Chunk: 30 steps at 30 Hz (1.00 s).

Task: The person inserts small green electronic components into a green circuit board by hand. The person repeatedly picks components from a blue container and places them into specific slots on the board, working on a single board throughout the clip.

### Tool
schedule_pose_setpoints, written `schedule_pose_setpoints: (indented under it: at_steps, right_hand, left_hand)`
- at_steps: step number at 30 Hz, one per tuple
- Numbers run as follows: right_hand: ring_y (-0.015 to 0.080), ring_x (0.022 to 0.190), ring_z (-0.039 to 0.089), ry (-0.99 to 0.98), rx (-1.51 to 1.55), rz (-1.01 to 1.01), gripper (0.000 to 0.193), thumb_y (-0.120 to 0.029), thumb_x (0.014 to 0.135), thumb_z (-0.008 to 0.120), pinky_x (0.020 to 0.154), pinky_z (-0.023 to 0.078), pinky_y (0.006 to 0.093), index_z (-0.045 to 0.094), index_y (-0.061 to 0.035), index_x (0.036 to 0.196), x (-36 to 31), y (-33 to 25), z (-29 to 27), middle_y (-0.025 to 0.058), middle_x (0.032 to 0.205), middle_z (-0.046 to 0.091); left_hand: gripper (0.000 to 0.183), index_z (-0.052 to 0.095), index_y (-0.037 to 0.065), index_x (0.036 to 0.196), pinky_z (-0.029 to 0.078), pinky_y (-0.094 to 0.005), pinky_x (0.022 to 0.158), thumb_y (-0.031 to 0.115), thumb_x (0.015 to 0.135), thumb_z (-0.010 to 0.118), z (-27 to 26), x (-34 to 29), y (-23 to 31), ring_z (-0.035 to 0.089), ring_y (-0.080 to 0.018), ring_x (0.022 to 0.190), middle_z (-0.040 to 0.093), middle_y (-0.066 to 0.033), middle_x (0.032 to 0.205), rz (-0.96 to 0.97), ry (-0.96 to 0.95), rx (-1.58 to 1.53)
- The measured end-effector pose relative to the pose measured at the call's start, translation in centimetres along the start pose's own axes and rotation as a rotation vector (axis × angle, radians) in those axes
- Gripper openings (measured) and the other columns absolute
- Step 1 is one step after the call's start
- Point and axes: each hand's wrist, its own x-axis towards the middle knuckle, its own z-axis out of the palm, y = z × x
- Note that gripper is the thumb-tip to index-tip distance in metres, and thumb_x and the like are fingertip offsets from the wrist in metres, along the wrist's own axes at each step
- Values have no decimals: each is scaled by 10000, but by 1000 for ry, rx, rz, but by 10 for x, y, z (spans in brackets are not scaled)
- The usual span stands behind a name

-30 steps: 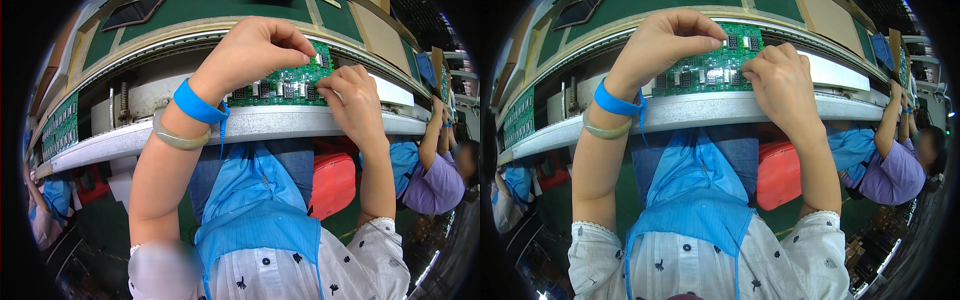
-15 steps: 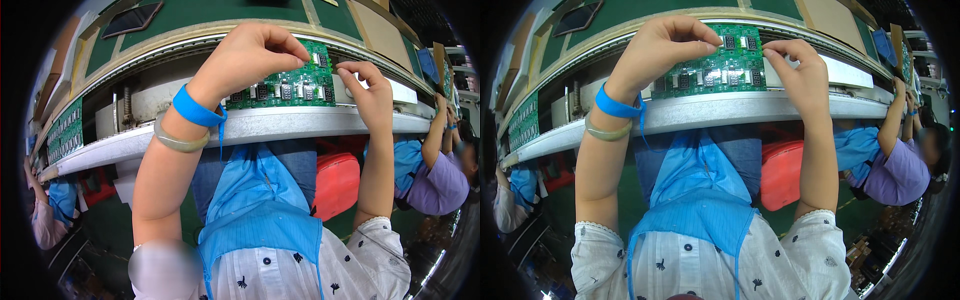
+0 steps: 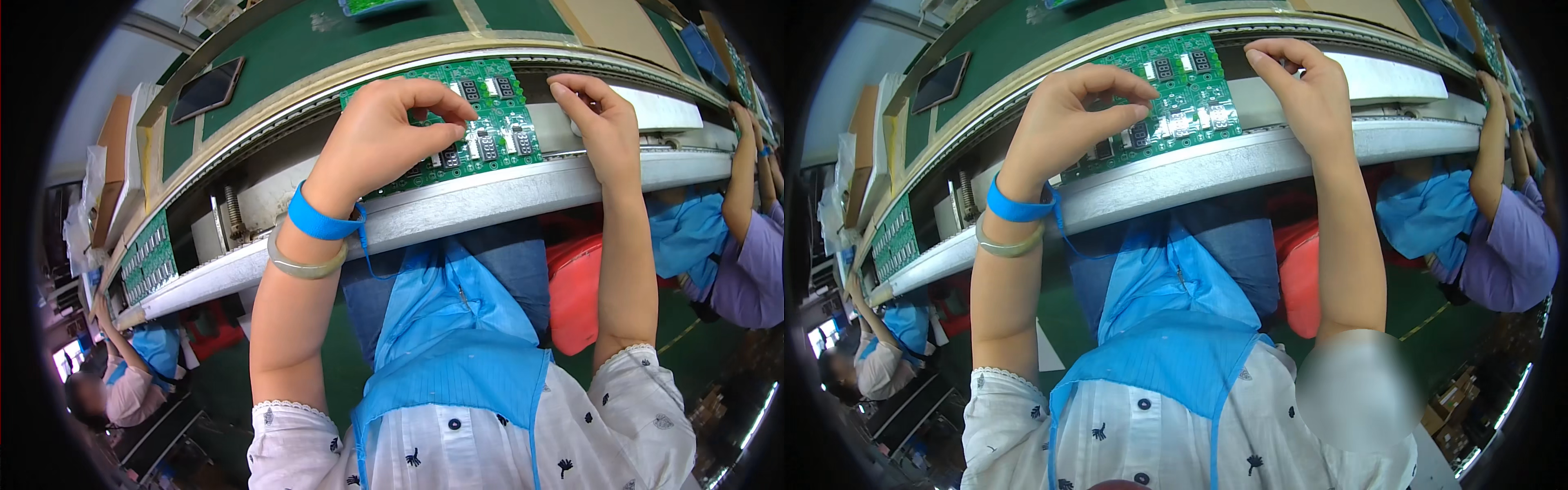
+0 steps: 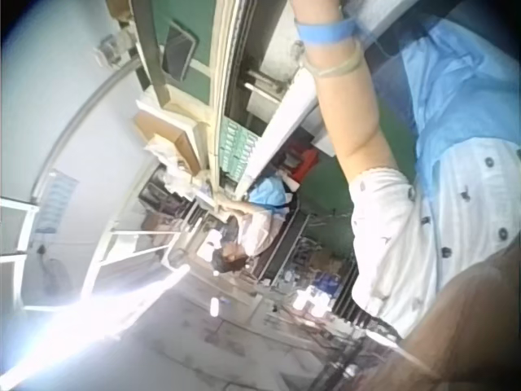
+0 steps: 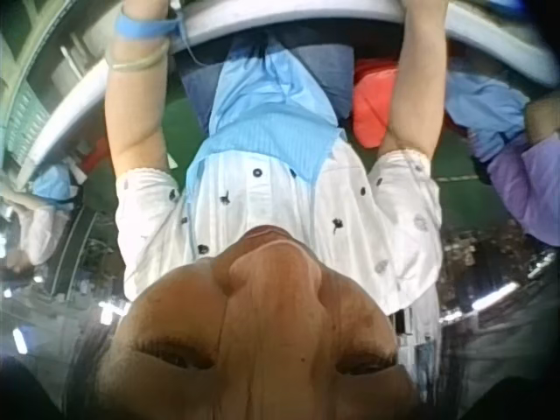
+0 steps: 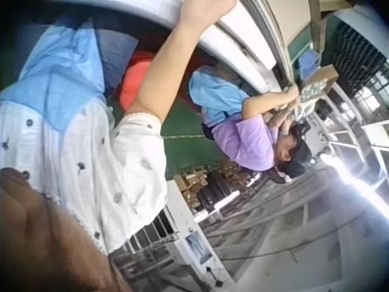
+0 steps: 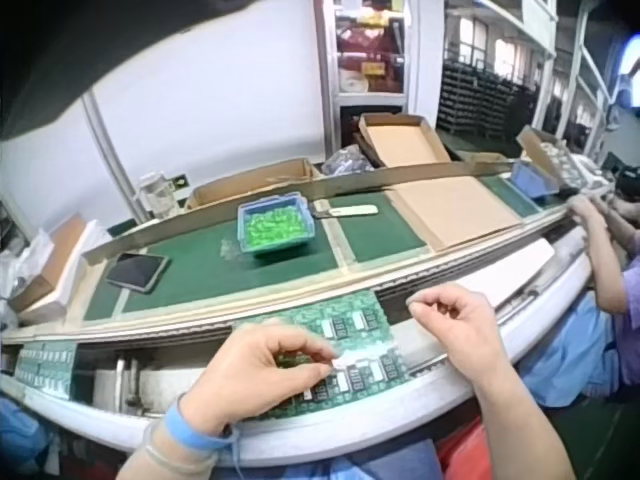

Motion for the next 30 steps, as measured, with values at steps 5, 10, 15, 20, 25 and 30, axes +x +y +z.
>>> schedule_pose_setpoints:
  at_steps: [5,10,15,20,25,30]
  right_hand:
    - [26,714,447,-16,32,-10,200,-173,883,705,639,361,181,743,-41,1029,0,3,-1,-54,829,631]
    - [34,749,481,-26,38,-2,203,-174,883,708,677,383,186,741,-36,1028,1,6,-2,-38,863,657]
    - [39,769,500,-20,41,-15,202,-177,882,711,713,402,192,743,-37,1023,1,8,-2,-35,873,663]
    - [43,783,511,-15,83,12,200,-179,882,712,728,409,196,744,-40,1023,0,7,-2,-35,877,665]
    - [45,792,517,-12,84,14,200,-181,883,712,737,413,197,744,-44,1025,1,6,-2,-30,889,670]
    - [49,799,523,-9,81,4,204,-187,882,714,747,419,201,745,-46,1025,1,7,-1,-26,897,674]
  left_hand:
    - [219,746,52,1008,505,-263,744,79,792,722,5,-2,-2,629,-112,825,689,-46,921,95,20,119]
    - [224,745,54,1003,501,-281,774,73,780,721,9,-1,0,624,-147,850,684,-54,903,126,12,186]
    - [236,740,60,1009,500,-287,774,77,775,724,13,-1,-1,615,-171,880,685,-69,901,160,19,247]
    - [255,734,65,1028,509,-293,774,71,774,721,14,-1,2,625,-172,858,688,-73,898,137,26,257]
    - [256,733,67,1030,518,-295,769,61,775,715,14,-1,0,634,-175,845,687,-75,888,163,37,269]
    - [257,734,69,1030,519,-294,763,60,774,716,15,-1,1,635,-177,838,689,-76,878,173,46,286]
